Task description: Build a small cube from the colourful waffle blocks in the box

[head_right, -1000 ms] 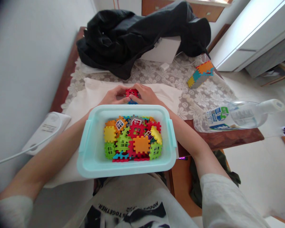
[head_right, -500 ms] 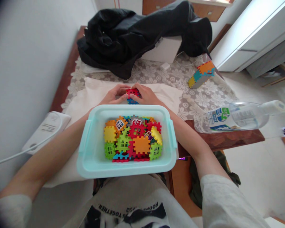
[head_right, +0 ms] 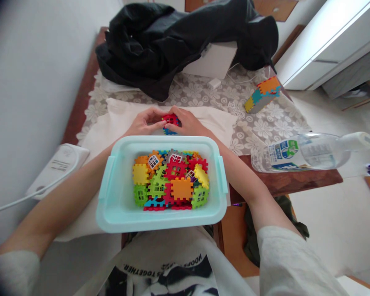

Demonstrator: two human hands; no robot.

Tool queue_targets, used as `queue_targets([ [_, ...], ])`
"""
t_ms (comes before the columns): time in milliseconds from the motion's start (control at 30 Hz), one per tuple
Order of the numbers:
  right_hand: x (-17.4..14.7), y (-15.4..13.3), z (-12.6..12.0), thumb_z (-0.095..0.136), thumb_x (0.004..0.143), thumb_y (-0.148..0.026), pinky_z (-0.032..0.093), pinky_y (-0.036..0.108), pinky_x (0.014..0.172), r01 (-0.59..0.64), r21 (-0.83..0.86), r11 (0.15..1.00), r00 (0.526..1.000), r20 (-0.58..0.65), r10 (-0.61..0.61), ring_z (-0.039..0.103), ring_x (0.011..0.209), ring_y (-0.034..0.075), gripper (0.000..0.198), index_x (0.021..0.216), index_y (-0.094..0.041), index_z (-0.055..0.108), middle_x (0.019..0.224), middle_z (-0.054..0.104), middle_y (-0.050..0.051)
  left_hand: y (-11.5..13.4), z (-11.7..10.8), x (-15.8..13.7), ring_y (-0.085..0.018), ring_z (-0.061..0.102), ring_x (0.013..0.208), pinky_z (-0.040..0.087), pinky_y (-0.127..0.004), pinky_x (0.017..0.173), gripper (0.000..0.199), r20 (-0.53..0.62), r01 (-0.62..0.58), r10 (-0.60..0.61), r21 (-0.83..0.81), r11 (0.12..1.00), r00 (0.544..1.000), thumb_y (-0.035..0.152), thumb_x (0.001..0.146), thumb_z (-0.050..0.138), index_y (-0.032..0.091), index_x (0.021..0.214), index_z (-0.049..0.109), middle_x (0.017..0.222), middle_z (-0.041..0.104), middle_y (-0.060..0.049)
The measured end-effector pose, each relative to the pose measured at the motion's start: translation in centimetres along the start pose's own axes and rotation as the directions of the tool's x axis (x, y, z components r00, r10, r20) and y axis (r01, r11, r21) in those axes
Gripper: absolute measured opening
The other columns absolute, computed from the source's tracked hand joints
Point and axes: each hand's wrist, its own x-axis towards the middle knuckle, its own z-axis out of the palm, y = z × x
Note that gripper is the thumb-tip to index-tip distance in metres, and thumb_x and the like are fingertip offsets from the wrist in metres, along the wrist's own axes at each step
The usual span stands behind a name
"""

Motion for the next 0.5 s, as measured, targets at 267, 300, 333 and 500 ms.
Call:
queue_targets([
  [267,-0.2,-1.5,-0.7,0.052,0.093,-0.105,0.060,0.058,0.108,0.015,-0.027,1.000,0.998,0.057,-0.013,0.072,0.112,0.039,0.084,0.126,-0.028,0.067,0.123,0.078,0.017,-1.2,0.2,0.3,-0.028,0.082,0.106,0.066,-0.041,0.099,0.068,-0.064,-0.019,0.018,-0.011,1.000,0.998,0.081,0.086,0.090,0.018,0.109,0.077,0.114,0.087,-0.013],
  [300,-0.3,-1.8,-0.8,0.053,0.094,-0.104,0.060,0.058,0.109,0.001,-0.027,1.000,0.998,0.064,0.001,0.072,0.113,0.039,0.083,0.127,-0.029,0.067,0.125,0.078,0.017,-1.2,0.2,0.3,-0.027,0.082,0.104,0.066,-0.041,0.098,0.068,-0.066,-0.018,0.017,-0.014,1.000,0.998,0.081,0.085,0.091,0.018,0.107,0.077,0.112,0.087,-0.012],
  [333,-0.3,-2.0,-0.9,0.054,0.094,-0.103,0.059,0.059,0.111,-0.013,-0.025,1.000,0.997,0.071,0.015,0.072,0.114,0.040,0.082,0.128,-0.029,0.068,0.127,0.079,0.017,-1.2,0.2,0.4,-0.027,0.082,0.103,0.066,-0.040,0.097,0.068,-0.073,-0.018,0.017,-0.014,1.000,0.997,0.081,0.084,0.091,0.018,0.106,0.077,0.110,0.087,-0.012],
  [500,-0.7,-2.3,-1.2,0.058,0.094,-0.101,0.059,0.060,0.116,-0.037,-0.020,0.999,0.997,0.072,0.038,0.072,0.125,0.042,0.083,0.136,-0.030,0.068,0.136,0.078,0.017,-1.1,0.6,0.2,-0.025,0.082,0.101,0.066,-0.037,0.093,0.065,-0.114,-0.016,0.020,0.030,0.999,0.993,0.079,0.086,0.089,0.018,0.105,0.077,0.108,0.087,-0.010],
])
